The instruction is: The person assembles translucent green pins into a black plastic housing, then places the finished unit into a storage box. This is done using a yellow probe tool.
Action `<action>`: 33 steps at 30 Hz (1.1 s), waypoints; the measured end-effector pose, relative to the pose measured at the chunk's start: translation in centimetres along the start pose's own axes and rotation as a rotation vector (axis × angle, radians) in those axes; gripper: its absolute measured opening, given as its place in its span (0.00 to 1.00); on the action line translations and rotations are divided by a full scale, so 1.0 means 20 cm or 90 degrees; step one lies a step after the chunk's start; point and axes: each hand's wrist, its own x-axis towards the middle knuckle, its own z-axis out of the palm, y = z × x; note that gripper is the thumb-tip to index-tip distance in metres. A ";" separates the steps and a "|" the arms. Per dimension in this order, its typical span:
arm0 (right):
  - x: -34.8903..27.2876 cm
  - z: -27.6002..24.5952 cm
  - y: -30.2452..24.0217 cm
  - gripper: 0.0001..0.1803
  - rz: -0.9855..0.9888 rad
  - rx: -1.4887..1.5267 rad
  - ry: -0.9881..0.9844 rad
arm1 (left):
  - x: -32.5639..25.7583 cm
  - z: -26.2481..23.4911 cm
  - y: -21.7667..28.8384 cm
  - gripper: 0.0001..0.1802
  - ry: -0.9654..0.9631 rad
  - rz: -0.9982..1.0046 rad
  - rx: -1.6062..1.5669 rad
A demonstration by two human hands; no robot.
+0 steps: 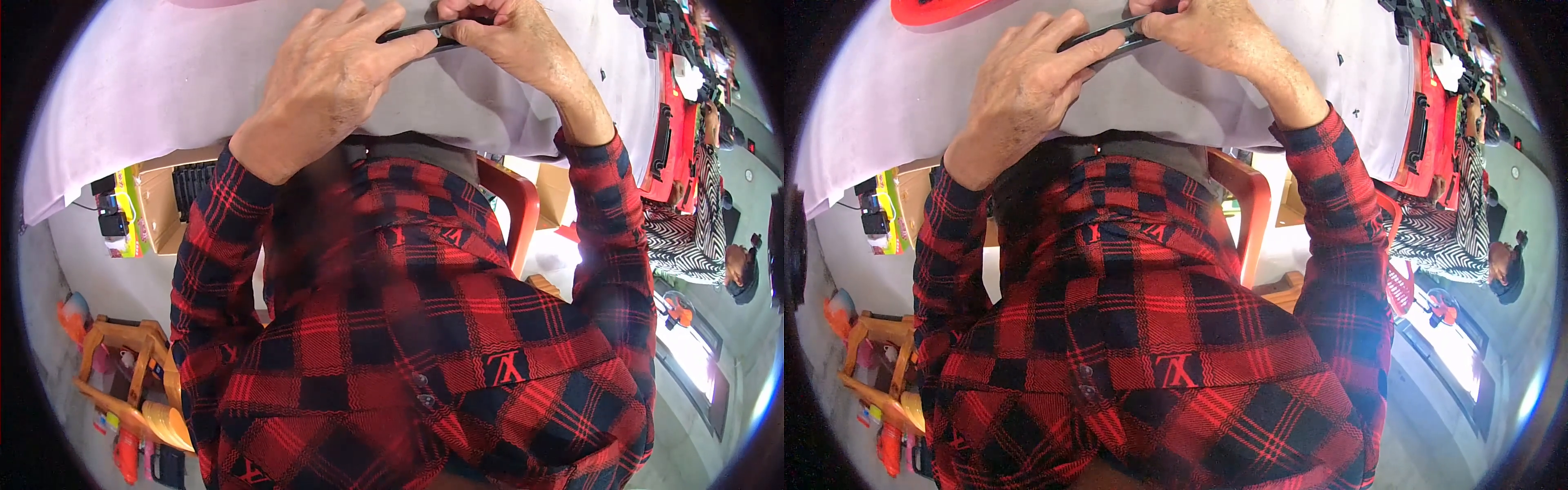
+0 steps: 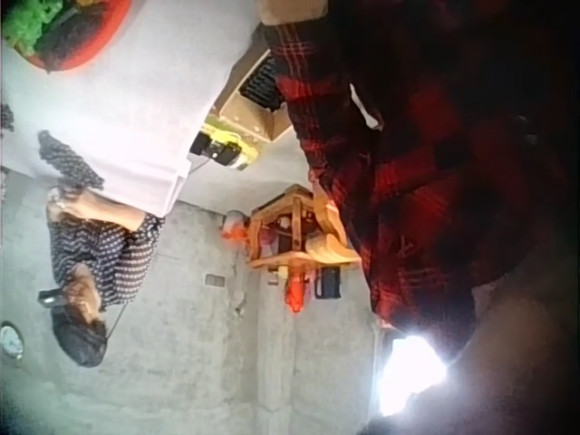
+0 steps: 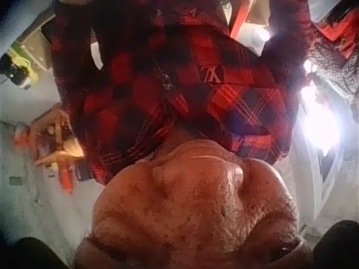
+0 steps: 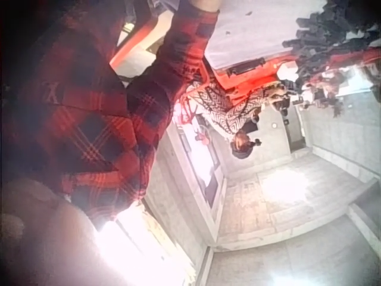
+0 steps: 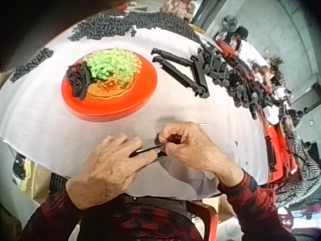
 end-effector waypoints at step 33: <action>0.05 -0.08 0.00 0.07 0.102 0.035 -0.088 | 0.20 -0.12 0.15 0.27 -0.528 -0.239 0.217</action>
